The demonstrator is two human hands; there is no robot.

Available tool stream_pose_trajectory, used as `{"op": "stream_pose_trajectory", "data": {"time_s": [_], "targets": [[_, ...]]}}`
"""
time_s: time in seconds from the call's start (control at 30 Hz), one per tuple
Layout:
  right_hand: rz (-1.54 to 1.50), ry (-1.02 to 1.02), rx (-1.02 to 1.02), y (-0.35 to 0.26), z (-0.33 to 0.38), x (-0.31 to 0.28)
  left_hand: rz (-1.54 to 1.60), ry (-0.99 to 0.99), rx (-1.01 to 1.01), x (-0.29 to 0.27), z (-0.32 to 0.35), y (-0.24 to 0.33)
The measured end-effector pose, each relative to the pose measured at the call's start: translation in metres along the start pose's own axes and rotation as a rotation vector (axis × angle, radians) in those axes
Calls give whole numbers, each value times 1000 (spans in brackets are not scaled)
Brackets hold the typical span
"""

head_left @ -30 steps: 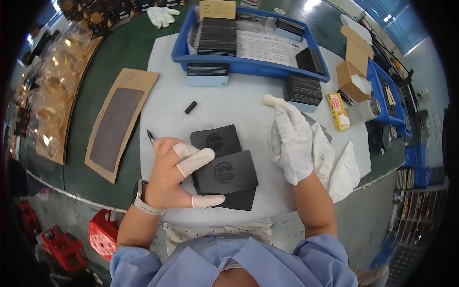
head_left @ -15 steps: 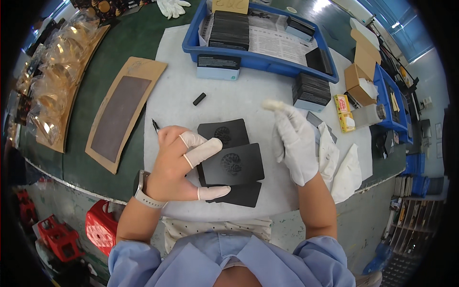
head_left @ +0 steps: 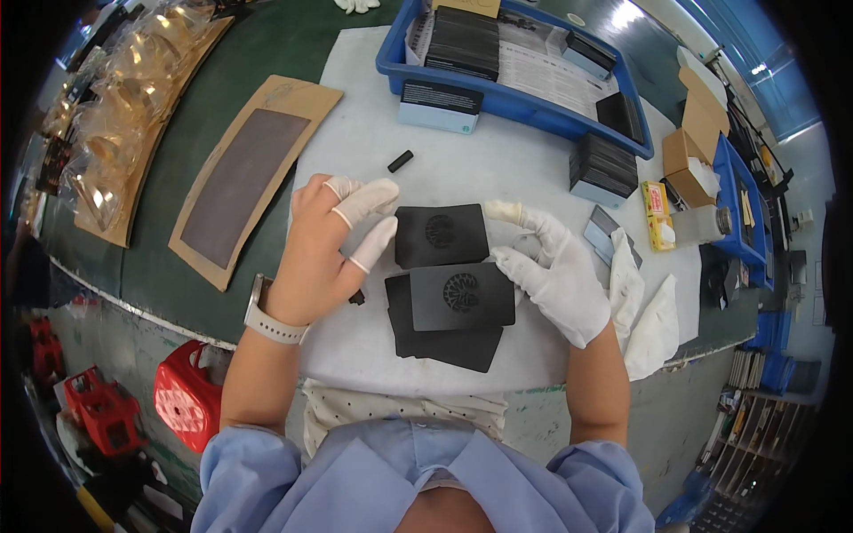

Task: The person cleans the surface of small black rectangular electronic devices using a white cloth. They pick up each device, wipe it thoroughly, and place it back on the table. The person also uses a black marker to write on one of the devices before continuing the cleaning process.

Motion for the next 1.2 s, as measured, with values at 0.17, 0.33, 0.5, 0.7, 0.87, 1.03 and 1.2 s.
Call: {"op": "stream_pose_trajectory", "data": {"time_s": [0.17, 0.33, 0.5, 0.7, 0.87, 1.03, 1.2], "targets": [[11, 26, 90, 4, 5, -5, -32, -5, -36, 6, -2, -6], [-37, 349, -330, -65, 38, -62, -100, -43, 7, 11, 2, -1], [-332, 965, -1057, -105, 156, -196, -161, -223, 15, 29, 10, 3], [-177, 1660, -830, -43, 281, -349, -92, -278, -15, 41, 8, 6], [-177, 1761, -765, -28, 303, -415, 4, -241, -54, 41, 8, -2], [-19, 1783, -428, -31, 296, -452, 23, -214, -68, 40, 8, -5], [87, 1744, -504, -41, 286, -441, 32, -174, -55, 36, 11, -10]]}}
Point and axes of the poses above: each hand's wrist, its own z-axis away from the middle knuckle, its own x-axis out of the palm, y = z × x, the point moved 10 cm from there along -z, towards the middle knuckle, and after that the axes turned 10 degrees about -z, right-handed, at the moved point
